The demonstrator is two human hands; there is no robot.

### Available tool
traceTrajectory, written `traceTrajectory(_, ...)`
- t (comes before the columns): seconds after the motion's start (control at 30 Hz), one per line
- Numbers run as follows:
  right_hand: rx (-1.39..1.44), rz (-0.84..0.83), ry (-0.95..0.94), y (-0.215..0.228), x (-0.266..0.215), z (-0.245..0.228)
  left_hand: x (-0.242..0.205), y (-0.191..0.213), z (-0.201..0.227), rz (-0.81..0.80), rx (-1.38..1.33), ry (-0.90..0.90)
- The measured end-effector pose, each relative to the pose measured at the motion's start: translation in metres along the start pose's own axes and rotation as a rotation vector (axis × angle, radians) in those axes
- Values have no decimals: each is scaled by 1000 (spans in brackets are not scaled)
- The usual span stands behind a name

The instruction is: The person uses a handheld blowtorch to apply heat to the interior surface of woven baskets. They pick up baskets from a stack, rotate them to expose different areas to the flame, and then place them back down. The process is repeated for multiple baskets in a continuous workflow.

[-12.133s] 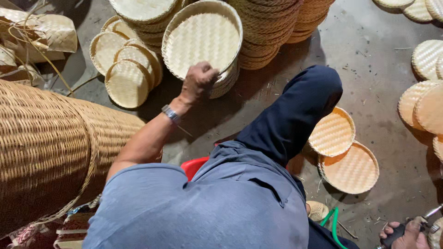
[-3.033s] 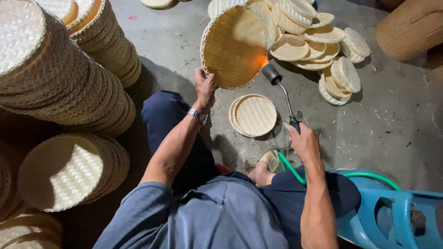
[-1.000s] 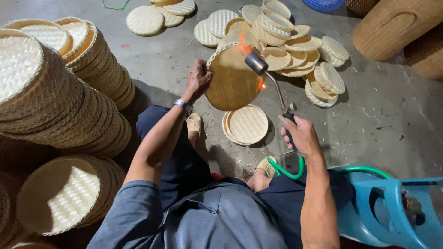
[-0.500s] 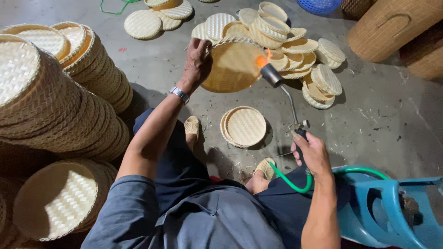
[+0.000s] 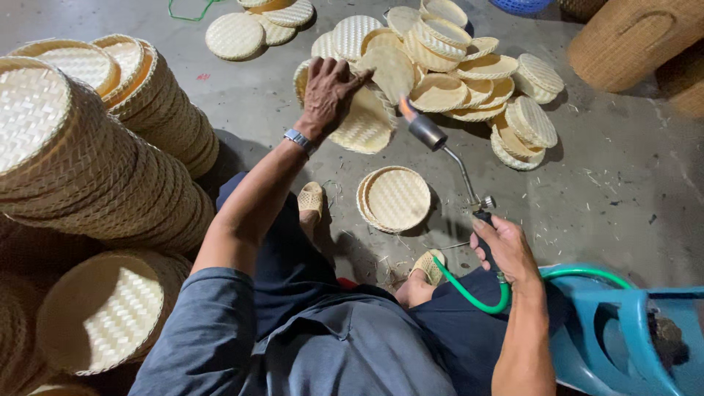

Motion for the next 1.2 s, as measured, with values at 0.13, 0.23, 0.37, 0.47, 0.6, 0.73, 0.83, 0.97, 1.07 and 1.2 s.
traceTrajectory(0.13,-20,-34,-6,-8,4,0,-18,-17,-2,99,-147,93)
traceTrajectory(0.23,-7,-53,-28,-13,6,6,-37,-80,-17,31,-765,373)
traceTrajectory(0.37,-59,-64,-52,-21,16,19,-84,-157,-18,-124,-1596,749)
traceTrajectory(0.47,-53,-68,-31,-27,20,21,-95,-175,-15,-216,-1529,812)
traceTrajectory(0.6,-7,-79,-58,-36,24,18,-108,-171,-18,-351,-1352,834)
traceTrajectory(0.73,-90,11,-85,-37,32,17,-124,-150,-23,-273,-1431,991)
traceTrajectory(0.83,-41,-48,-49,-43,34,14,-121,-131,-25,-244,-1434,1024)
traceTrajectory(0.97,14,-111,9,-43,41,20,-124,-112,-23,-268,-1600,1094)
traceTrajectory(1.07,80,-14,-52,-30,52,31,-124,-107,-31,-187,-1704,1088)
traceTrajectory(1.2,47,-14,-46,-33,49,33,-130,-113,-37,-59,-1897,1035)
Point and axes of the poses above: each hand's wrist, its own x-axis towards the middle knuckle, its own y-axis out of the back of the hand, z = x × y, the point moved 8 cm from there along x, towards the middle knuckle, and after that the axes turned 3 degrees about x, right-handed, at the moved point
